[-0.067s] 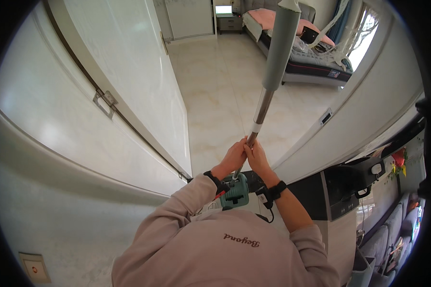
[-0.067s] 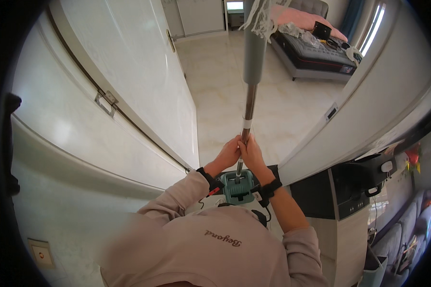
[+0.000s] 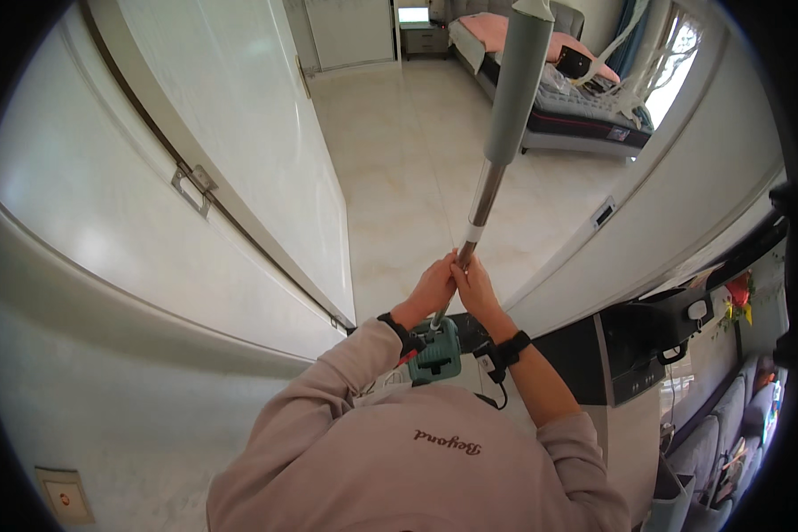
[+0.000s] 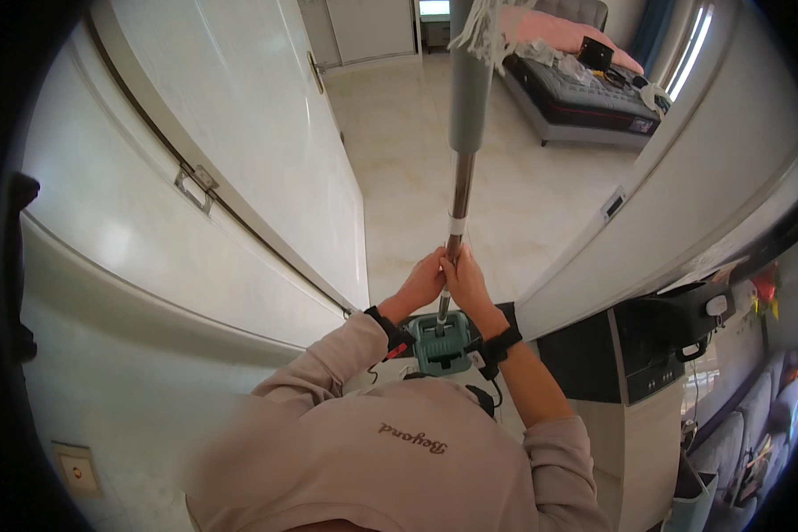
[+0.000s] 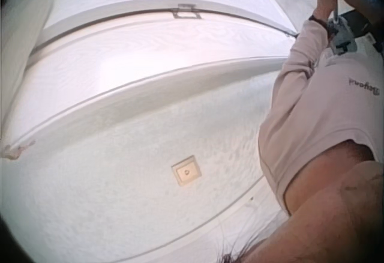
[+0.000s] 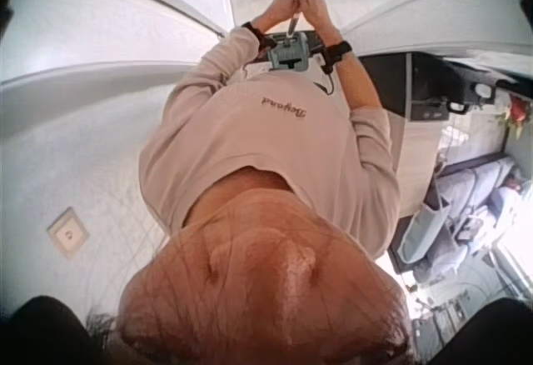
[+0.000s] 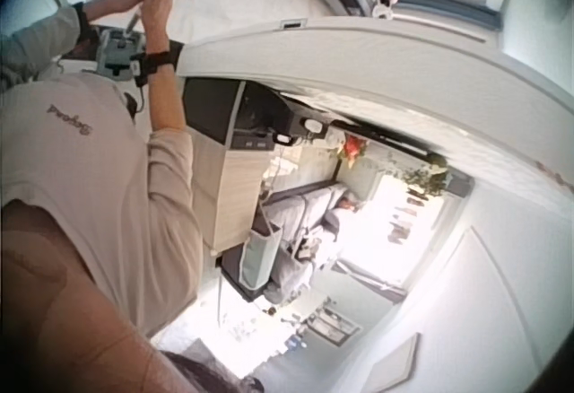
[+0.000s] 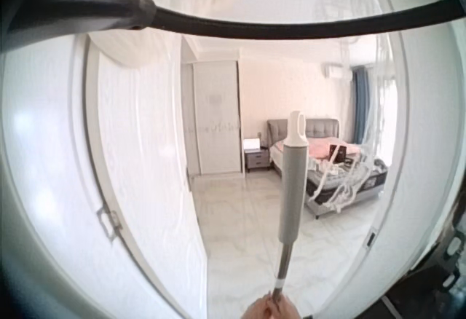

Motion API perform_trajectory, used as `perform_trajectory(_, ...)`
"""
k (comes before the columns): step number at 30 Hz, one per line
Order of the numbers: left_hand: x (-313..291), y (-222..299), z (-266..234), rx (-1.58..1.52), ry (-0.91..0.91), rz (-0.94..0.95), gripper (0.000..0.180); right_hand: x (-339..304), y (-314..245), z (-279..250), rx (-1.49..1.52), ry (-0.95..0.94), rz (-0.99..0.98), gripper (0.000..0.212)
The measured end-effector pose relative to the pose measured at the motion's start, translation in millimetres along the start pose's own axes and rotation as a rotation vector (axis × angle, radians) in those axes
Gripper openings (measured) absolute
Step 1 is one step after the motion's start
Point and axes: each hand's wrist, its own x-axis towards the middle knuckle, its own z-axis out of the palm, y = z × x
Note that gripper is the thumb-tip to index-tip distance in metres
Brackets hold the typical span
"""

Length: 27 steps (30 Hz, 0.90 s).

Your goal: The person mops a tiled floor using a corded electric mop, moving back and forth across the room. They briefly pause to adjust the mop handle and continue mopping different sections of the floor.

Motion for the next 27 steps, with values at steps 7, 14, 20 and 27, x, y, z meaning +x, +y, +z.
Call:
perform_trajectory(7, 4, -4, -4, 0.086, 0.057, 0.124, 0.029, 13, -20, -7, -0.002, 0.009, 0.034, 0.024)
perform_trajectory(14, 59, 110, -68, 0.133, 0.146, 0.500, 0.035, 83, -118, -68, -0.116, 0.164, -0.311, 0.029)
perform_trajectory(20, 61, 174, -92, -0.062, 0.200, 0.655, 0.017, 93, -174, -86, -0.002, 0.284, -0.501, 0.023)
perform_trajectory(27, 33, 105, -56, 0.171, 0.119, 0.347, 0.039, 51, -104, -49, 0.019, 0.144, -0.198, 0.025)
